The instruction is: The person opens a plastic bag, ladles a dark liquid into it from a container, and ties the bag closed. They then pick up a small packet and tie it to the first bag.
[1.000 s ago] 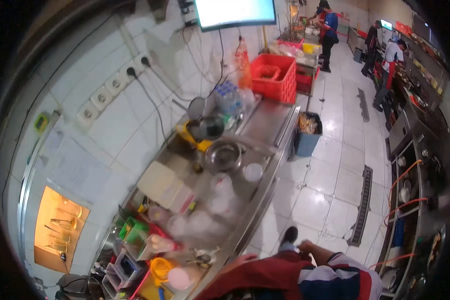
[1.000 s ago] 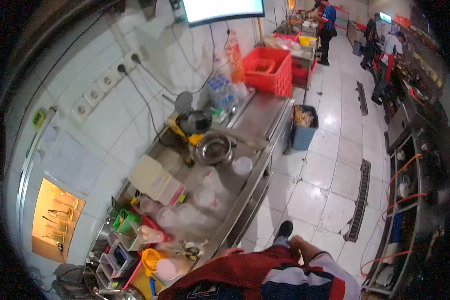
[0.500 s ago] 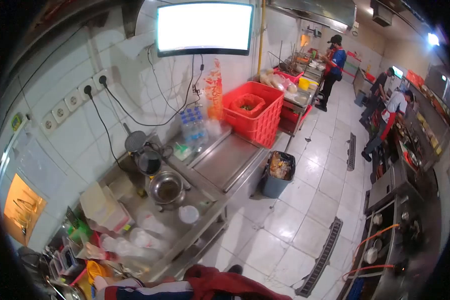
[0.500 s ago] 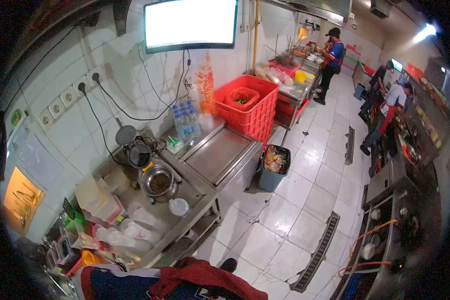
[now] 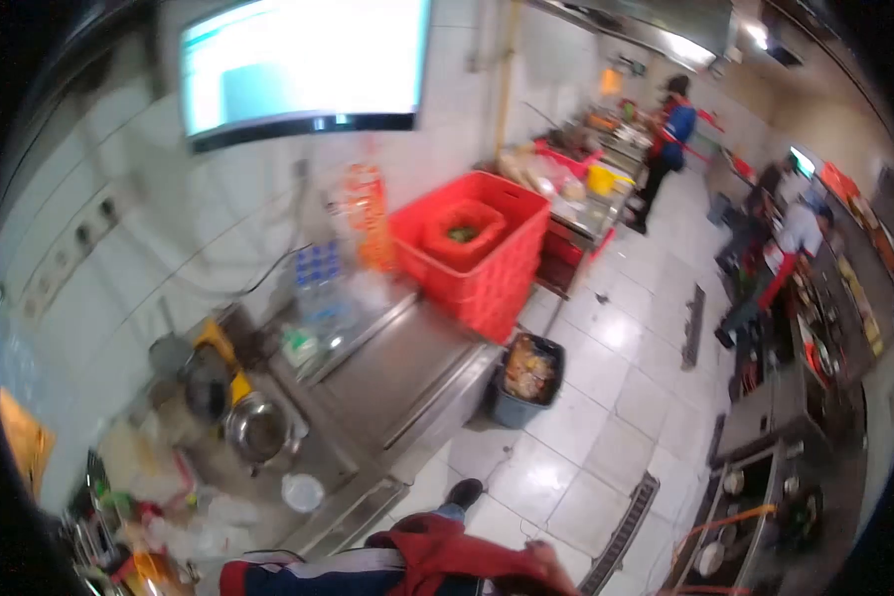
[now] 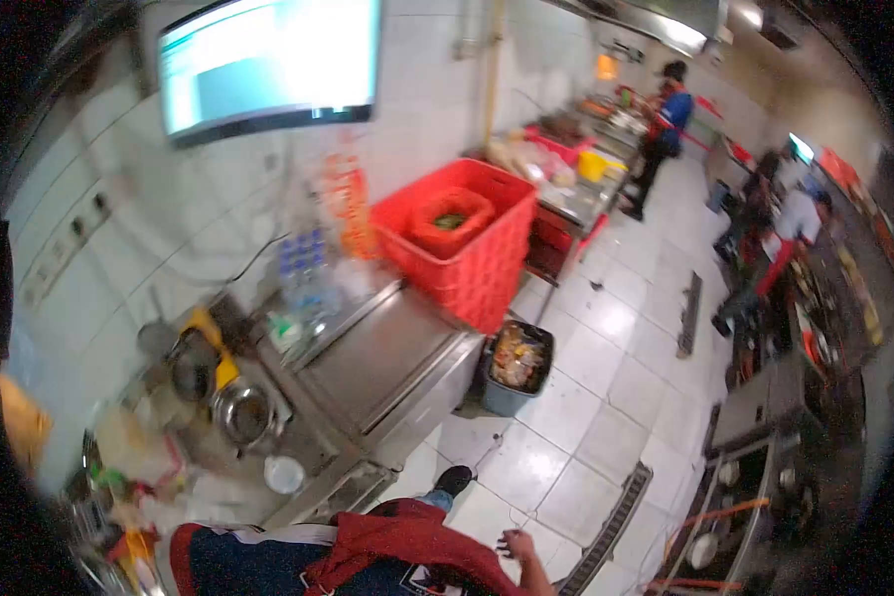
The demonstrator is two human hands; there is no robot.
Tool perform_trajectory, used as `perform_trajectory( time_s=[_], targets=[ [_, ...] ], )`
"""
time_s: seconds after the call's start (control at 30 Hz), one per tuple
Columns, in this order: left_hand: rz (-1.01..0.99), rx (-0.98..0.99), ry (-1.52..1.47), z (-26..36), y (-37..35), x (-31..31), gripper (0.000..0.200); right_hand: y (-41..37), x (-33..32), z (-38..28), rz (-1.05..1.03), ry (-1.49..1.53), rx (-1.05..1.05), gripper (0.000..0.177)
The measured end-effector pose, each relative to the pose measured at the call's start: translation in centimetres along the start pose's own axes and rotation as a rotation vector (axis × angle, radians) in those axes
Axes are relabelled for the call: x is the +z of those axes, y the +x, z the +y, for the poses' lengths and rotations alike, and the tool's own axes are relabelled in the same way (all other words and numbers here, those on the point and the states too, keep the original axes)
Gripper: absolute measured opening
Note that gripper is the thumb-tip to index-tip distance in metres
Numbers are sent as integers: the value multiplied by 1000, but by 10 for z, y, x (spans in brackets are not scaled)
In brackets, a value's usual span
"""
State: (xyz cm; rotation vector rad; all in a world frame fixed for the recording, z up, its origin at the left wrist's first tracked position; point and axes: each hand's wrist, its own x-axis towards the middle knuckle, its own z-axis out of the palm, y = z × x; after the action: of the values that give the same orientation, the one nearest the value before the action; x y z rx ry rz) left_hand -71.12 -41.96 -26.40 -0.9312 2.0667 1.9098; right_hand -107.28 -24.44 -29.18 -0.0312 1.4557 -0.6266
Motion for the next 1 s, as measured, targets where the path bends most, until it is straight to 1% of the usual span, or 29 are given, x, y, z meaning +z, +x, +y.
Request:
perform_trajectory(
  time_s=[0.03, 0.07, 0.1, 0.17, 0.2, 0.27, 0.3, 0.33, 0.4, 0.43, 0.5, 0.57, 0.63, 0.7, 0.77, 0.83, 0.93, 0.97, 1.0],
  targets=[
    [-63, -6, 54, -1, 18, -17, 47, -32, 17, -21, 168, -88, -97, 32],
    [-128, 1, 114, 5, 44, -37, 47, -58, 14, -52, 259, -143, -94, 33],
    [-207, 6, 158, 10, 66, -40, 47, -55, -9, -59, 236, -44, -63, 33],
    [-349, 10, 242, 20, 106, -46, 48, -80, -30, -87, 350, -7, -79, 31],
    [-408, 8, 286, 25, 123, -54, 48, -86, -43, -92, 404, 17, -77, 31],
    [-511, -6, 384, 28, 156, -79, 48, -91, -69, -88, 510, 182, -38, 29],
    [-559, -12, 439, 27, 176, -97, 48, -92, -76, -84, 547, 328, -22, 31],
    [-604, -17, 493, 35, 198, -115, 48, -88, -86, -77, 603, 348, -27, 22],
    [-686, -17, 585, 52, 247, -141, 48, -80, -100, -59, 739, 45, -58, 12],
    [-718, -10, 623, 60, 276, -148, 48, -77, -121, -62, 758, 70, -47, 12],
    [-755, 17, 702, 84, 353, -163, 49, -57, -180, -89, 799, -36, -90, 12],
    [-762, 56, 783, 130, 448, -179, 49, -31, -263, -144, 844, -162, -152, 13],
    [-736, 93, 875, 191, 552, -205, 49, 0, -363, -226, 885, -297, -237, 13],
    [-706, 70, 967, 254, 616, -252, 49, 36, -430, -317, 875, -423, -321, 14],
    [-678, 6, 1030, 284, 655, -300, 50, 78, -482, -396, 826, -563, -393, 14],
    [-669, -54, 1059, 306, 679, -322, 50, 107, -532, -456, 772, -722, -442, 15],
    [-714, -144, 1054, 319, 686, -315, 50, 126, -587, -491, 659, -962, -461, 16],
    [-722, -153, 1054, 327, 705, -308, 50, 130, -618, -508, 636, -1049, -471, 17],
    [-726, -155, 1060, 349, 729, -302, 50, 131, -649, -534, 620, -1136, -485, 17]
  ],
)
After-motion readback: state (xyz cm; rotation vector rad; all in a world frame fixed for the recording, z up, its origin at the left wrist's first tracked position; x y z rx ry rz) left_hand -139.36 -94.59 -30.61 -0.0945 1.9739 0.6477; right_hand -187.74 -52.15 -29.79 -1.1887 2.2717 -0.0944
